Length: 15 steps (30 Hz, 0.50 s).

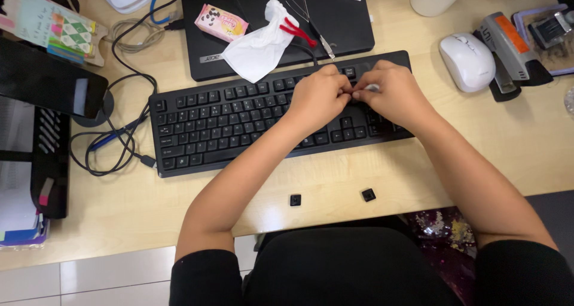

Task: The person cleans mechanical keyboard keycaps by hand using a cloth and a keycap puller, wiping different sides of each cap and placing them back on the keyboard.

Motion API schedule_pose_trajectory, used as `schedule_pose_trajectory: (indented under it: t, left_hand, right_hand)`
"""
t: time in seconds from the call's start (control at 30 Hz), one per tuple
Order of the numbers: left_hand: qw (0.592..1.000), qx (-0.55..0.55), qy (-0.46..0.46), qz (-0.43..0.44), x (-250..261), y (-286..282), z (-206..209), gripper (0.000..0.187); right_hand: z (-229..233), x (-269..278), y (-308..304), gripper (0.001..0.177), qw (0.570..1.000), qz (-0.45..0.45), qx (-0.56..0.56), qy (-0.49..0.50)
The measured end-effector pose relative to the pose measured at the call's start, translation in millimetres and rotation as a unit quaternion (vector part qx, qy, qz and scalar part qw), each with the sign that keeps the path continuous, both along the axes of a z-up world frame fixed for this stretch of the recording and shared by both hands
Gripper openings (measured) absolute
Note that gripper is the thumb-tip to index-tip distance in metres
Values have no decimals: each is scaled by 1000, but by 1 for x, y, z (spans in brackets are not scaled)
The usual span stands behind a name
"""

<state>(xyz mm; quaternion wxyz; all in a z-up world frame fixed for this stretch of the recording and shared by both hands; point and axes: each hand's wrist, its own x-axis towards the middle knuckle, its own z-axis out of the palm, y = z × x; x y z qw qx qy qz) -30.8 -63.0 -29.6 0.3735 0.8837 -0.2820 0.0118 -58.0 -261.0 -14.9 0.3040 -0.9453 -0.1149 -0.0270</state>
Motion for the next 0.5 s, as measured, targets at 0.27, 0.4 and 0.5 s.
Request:
schedule_pose_trajectory:
  t: [0.27,0.4,0.5]
  left_hand:
    - [1000,13,-7,-4,3,-2,1,11]
    - [1000,18,8,10,6,0,3,11]
    - [1000,24,9,9,7,-1,4,14]
  right_hand:
    - [-4,6,-7,14,994,13,81,72]
    - [-2,5,-3,15,990,-11,96,100]
    - [0,3,2,15,997,14,50,56]
